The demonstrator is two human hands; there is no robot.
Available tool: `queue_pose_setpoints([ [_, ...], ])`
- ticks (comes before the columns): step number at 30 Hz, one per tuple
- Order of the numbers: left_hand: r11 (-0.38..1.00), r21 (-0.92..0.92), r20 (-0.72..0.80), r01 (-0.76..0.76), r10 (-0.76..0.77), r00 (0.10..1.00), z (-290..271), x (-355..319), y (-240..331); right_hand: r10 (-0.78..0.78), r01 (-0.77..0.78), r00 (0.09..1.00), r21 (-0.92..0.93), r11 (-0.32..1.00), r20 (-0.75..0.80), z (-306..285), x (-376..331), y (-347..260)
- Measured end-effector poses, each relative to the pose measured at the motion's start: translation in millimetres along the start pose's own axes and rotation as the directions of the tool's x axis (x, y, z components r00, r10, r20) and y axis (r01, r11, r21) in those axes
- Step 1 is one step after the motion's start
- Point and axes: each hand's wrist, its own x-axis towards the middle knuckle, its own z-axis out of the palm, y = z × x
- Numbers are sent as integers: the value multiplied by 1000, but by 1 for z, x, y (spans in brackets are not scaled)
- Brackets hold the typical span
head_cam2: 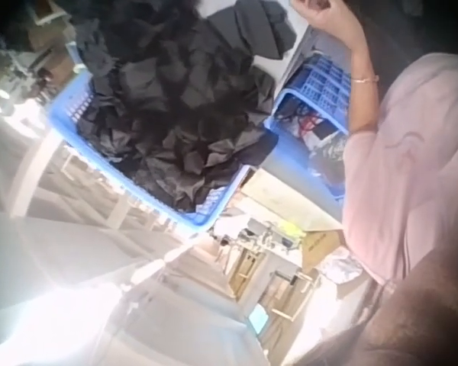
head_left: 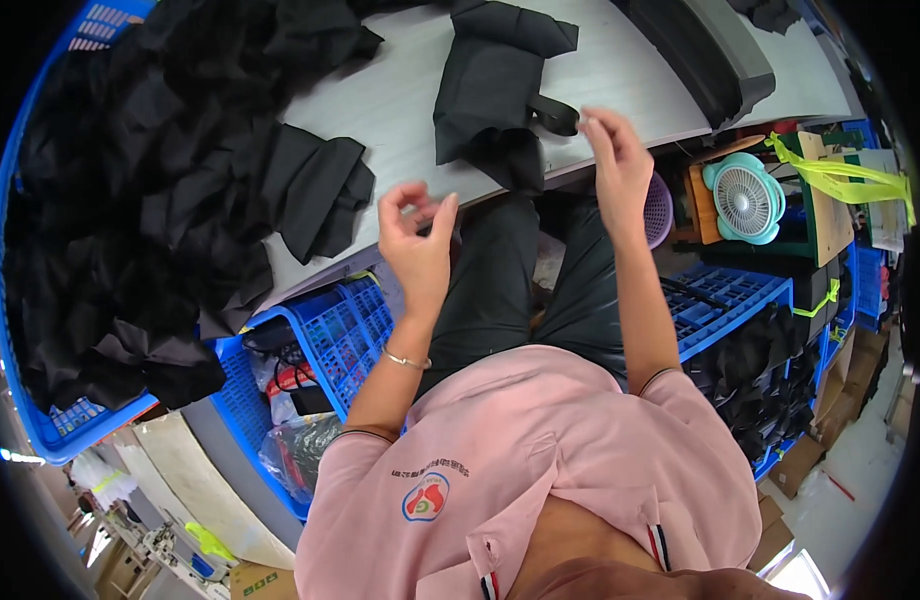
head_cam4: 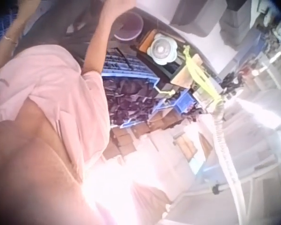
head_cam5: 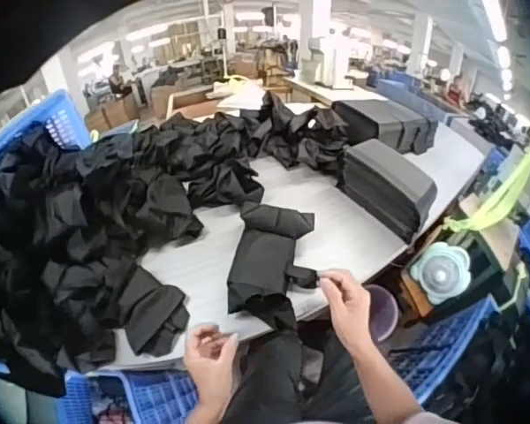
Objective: The person is inspecting and sorting black fabric pieces at a workstation in a factory setting.
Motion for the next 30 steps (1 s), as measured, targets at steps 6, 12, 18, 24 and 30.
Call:
queue_pose_setpoints([
  [6,801,441,90,-405,410,908,31,46,3,3,-28,987,156,987,160,26,-39,-25],
  [12,750,410,194,-519,484,853,48,64,-7,-301,326,945,-381,865,126,44,-29,-24],
  [18,942,178,-57,-285,299,953,20,100,-6,-222,90,941,-442,893,-256,-2,16,3],
  [24,960,174,17,-221,221,975,22,94,16,-315,269,946,-352,897,-78,0,-8,-13],
  [30,774,304,347,-555,452,821,16,109,15,-448,552,833,-416,723,326,58,-15,-19],
])
